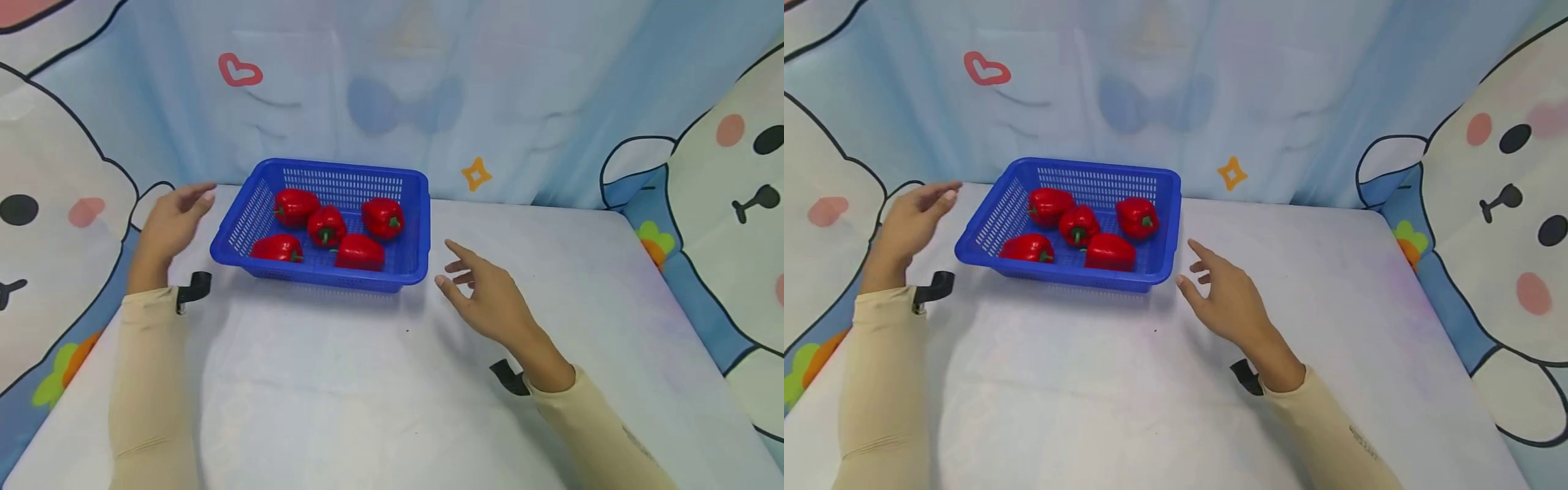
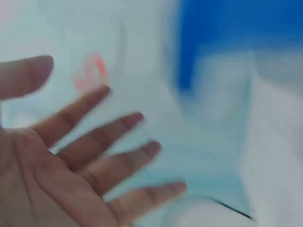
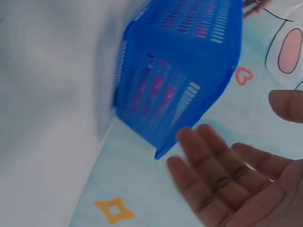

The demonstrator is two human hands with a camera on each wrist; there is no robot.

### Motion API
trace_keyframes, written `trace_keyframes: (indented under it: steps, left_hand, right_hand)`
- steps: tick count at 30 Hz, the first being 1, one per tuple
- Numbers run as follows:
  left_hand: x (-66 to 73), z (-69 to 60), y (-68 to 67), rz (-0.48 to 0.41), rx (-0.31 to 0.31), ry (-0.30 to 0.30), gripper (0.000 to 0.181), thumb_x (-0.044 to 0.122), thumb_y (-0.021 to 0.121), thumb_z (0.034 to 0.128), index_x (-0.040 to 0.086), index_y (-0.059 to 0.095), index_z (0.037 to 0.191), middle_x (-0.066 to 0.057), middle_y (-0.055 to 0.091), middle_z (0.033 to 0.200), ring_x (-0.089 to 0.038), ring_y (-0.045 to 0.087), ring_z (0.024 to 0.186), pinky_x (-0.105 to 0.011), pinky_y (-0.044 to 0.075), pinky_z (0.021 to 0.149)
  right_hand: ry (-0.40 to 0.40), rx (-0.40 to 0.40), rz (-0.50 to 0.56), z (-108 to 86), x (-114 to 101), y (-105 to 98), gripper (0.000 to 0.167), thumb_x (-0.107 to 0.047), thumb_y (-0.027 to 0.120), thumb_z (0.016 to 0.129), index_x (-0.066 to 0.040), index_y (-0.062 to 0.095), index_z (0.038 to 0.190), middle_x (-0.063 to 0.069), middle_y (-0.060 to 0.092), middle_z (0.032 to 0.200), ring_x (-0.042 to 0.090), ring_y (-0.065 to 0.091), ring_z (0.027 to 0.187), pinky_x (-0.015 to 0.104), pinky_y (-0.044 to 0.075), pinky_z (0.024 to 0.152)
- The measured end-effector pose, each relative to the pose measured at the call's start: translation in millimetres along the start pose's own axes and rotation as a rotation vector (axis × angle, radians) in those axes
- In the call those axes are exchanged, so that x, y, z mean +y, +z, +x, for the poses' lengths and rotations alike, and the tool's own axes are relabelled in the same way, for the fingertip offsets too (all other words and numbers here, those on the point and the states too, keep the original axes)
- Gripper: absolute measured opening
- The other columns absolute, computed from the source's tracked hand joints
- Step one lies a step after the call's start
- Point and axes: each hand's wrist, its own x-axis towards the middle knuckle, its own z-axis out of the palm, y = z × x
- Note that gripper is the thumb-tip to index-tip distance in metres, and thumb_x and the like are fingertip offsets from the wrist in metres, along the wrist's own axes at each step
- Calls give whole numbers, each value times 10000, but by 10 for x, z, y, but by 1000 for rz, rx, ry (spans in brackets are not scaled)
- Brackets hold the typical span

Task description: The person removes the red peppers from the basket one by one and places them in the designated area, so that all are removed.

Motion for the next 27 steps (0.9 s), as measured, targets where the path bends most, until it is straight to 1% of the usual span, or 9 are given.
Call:
trace_keyframes:
  steps: [2,5,7,8,11,14,19,23,27]
  left_hand:
    - [-231,68,-69,-287,14,-4,574,480,414,1022,158,423,1497,-152,380,1565,-390,319,1457,-599,268,1153]
    - [-492,155,-10,-713,-63,17,526,393,455,1028,187,400,1509,-91,341,1597,-292,342,1466,-424,396,1125]
    - [-595,212,88,-909,-141,40,519,327,463,1030,180,374,1520,-59,370,1584,-230,449,1400,-323,481,1036]
    - [-629,235,143,-960,-183,57,519,303,448,1033,181,352,1529,-39,390,1568,-206,503,1345,-281,517,967]
    - [-662,291,300,-1011,-283,88,505,254,413,1041,177,333,1534,-32,481,1443,-145,612,1135,-243,561,836]
    - [-676,303,402,-1012,-351,89,485,247,408,1046,223,343,1526,-7,463,1376,-137,609,1092,-250,570,812]
    - [-663,308,496,-1009,-372,64,486,249,444,1040,295,343,1514,-16,338,1464,-162,540,1167,-244,561,849]
    - [-647,319,541,-1036,-361,76,470,243,416,1046,305,338,1505,-37,262,1530,-192,478,1229,-243,548,886]
    - [-646,320,567,-1030,-340,89,458,236,383,1049,321,344,1497,-40,237,1558,-200,453,1265,-244,537,912]
  right_hand:
    - [-40,1,82,47,-91,-24,606,-369,596,965,-214,391,1514,89,656,1231,275,684,1043,460,568,839]
    - [-115,-15,184,130,-203,-29,573,-313,611,963,-200,424,1492,93,608,1242,245,658,1055,439,555,890]
    - [-161,-25,236,201,-253,-7,569,-285,630,954,-185,437,1480,94,587,1249,245,645,1061,429,542,921]
    - [-174,-30,260,239,-274,11,571,-276,639,949,-183,440,1477,93,580,1255,251,640,1068,426,537,933]
    - [-182,-58,328,357,-327,82,584,-274,663,935,-182,443,1469,92,564,1292,287,627,1102,427,531,950]
    - [-168,-113,381,497,-390,176,610,-289,678,924,-197,431,1474,108,526,1364,319,598,1172,446,517,978]
    - [-104,-222,399,764,-507,304,620,-294,721,891,-217,455,1446,109,390,1502,363,472,1328,512,465,1038]
    - [-21,-299,405,997,-579,385,605,-248,752,863,-236,486,1406,55,327,1572,368,374,1409,527,429,1072]
    - [64,-385,394,1184,-625,490,693,-197,787,824,-257,464,1434,46,292,1605,337,304,1458,521,415,1089]
